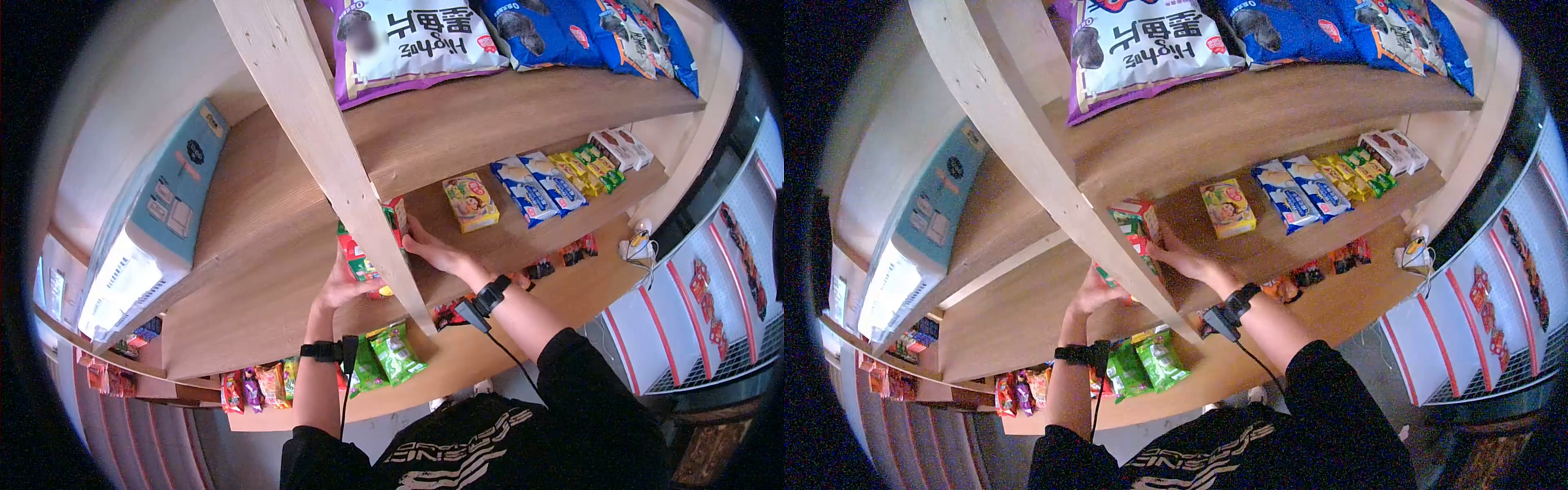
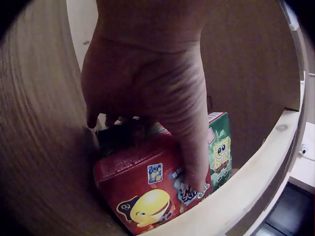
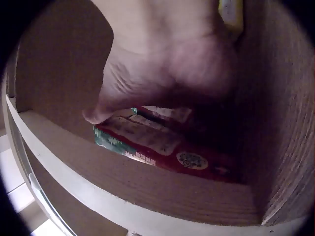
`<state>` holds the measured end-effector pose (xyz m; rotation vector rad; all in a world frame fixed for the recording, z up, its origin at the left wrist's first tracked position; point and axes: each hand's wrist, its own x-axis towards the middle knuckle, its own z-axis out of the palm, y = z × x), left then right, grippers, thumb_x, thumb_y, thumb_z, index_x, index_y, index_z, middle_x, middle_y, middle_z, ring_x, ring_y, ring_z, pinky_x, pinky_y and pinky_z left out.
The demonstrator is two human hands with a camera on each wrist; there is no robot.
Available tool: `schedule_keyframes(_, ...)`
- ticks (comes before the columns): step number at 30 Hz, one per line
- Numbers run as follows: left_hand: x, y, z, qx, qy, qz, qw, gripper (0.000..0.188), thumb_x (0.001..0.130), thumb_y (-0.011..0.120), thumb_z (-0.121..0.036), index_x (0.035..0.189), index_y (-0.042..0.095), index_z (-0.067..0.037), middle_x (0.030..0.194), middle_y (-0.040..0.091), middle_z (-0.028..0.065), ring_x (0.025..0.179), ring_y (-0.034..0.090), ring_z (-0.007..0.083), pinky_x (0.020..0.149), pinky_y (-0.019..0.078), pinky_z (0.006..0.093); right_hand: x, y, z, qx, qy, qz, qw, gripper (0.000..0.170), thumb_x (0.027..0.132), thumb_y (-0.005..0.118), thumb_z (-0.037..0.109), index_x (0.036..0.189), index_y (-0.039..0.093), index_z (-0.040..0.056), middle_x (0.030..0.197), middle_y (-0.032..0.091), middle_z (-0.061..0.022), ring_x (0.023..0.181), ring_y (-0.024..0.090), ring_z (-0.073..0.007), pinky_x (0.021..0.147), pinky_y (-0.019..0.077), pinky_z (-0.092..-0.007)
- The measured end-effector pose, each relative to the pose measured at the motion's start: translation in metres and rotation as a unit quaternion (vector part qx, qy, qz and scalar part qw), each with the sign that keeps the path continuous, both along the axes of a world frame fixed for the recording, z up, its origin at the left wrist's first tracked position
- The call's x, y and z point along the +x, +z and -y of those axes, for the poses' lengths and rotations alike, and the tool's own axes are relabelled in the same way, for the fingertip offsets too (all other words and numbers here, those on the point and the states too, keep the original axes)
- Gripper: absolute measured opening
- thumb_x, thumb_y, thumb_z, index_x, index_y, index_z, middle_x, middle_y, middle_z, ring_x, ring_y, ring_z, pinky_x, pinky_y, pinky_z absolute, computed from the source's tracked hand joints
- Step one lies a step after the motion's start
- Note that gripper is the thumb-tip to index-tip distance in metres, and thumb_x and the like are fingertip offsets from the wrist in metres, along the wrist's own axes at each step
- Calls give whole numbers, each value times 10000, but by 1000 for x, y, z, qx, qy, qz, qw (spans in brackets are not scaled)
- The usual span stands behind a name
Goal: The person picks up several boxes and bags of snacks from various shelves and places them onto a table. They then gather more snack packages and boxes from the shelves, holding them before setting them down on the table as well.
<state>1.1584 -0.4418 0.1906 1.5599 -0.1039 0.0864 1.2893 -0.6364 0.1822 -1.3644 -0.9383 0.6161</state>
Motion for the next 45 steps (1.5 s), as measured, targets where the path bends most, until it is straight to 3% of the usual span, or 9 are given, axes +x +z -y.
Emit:
schedule_keyframes(5, -9, 9, 10, 9, 35, 5, 999, 1041, 638, 878, -109, 1444, 220, -93, 1352, 467, 71, 1248, 464, 214, 1046, 406, 404, -6, 7, -9, 0, -36, -22, 999, 799, 967, 366, 573, 1477, 190, -17, 1533, 229, -162, 1417, 202, -240, 1168, 143, -340)
schedule_keyframes(10, -15, 12, 15, 5, 29, 2, 1000, 1119, 631, 879, -97, 1472, 141, -104, 1379, 436, 77, 1254, 455, 221, 1043, 411, 406, -11, 23, -13, 36, 59, -137, 988, 702, 989, 287, 572, 1381, 438, 9, 1412, 448, -108, 1286, 405, -173, 1122, 250, -317)
schedule_keyframes(23, -23, -4, 19, 96, 100, 92, 986, 1210, 669, 841, -64, 1457, -76, -108, 1397, 377, 159, 1265, 446, 273, 1024, 440, 443, -14, 19, -20, -18, 93, -158, 983, 710, 998, 274, 556, 1388, 409, -21, 1428, 425, -106, 1285, 403, -181, 1131, 243, -321)
schedule_keyframes(29, -52, -12, 10, 128, 225, 124, 958, 1133, 680, 827, -84, 1451, -2, -81, 1350, 395, 166, 1228, 460, 274, 1022, 433, 442, -14, 10, 13, -44, -144, 68, 986, 591, 976, 433, 478, 1308, 470, -9, 1308, 529, -204, 1225, 493, -284, 1083, 311, -386)
schedule_keyframes(32, -78, -16, 1, 140, 308, 122, 933, 1110, 676, 818, -99, 1456, 28, -76, 1364, 373, 162, 1226, 445, 274, 1023, 412, 435, -7, 10, 48, -90, -257, 261, 926, 587, 901, 575, 440, 1305, 470, 28, 1303, 495, -254, 1263, 446, -348, 1060, 323, -437)
schedule_keyframes(34, -94, -28, -11, 154, 384, 122, 902, 1097, 681, 805, -93, 1458, 30, -73, 1378, 353, 161, 1238, 427, 273, 1035, 387, 425, 7, 0, 62, -214, -413, 425, 777, 761, 800, 703, 419, 1389, 381, 59, 1395, 397, -234, 1333, 325, -400, 1059, 304, -506)
schedule_keyframes(37, -104, -34, -13, 192, 438, 120, 870, 1100, 684, 801, -94, 1460, 23, -66, 1393, 324, 161, 1251, 405, 270, 1059, 347, 421, 17, -5, 74, -286, -465, 443, 711, 817, 775, 692, 496, 1408, 375, 87, 1462, 261, -287, 1325, 294, -473, 1028, 309, -564)
schedule_keyframes(40, -103, -36, -9, 167, 477, 138, 852, 1216, 617, 867, -204, 1471, 25, -3, 1441, 215, 192, 1346, 257, 301, 1127, 221, 430, 25, -14, 75, -312, -453, 419, 722, 827, 767, 699, 499, 1408, 372, 93, 1445, 259, -308, 1291, 333, -480, 999, 329, -575)
schedule_keyframes(45, -101, -46, -15, 216, 501, 120, 830, 1267, 624, 864, -286, 1480, -23, 10, 1460, 175, 204, 1373, 213, 331, 1141, 198, 446, 30, -17, 78, -304, -413, 399, 760, 792, 763, 716, 436, 1398, 383, 98, 1383, 322, -302, 1225, 404, -458, 959, 369, -552)
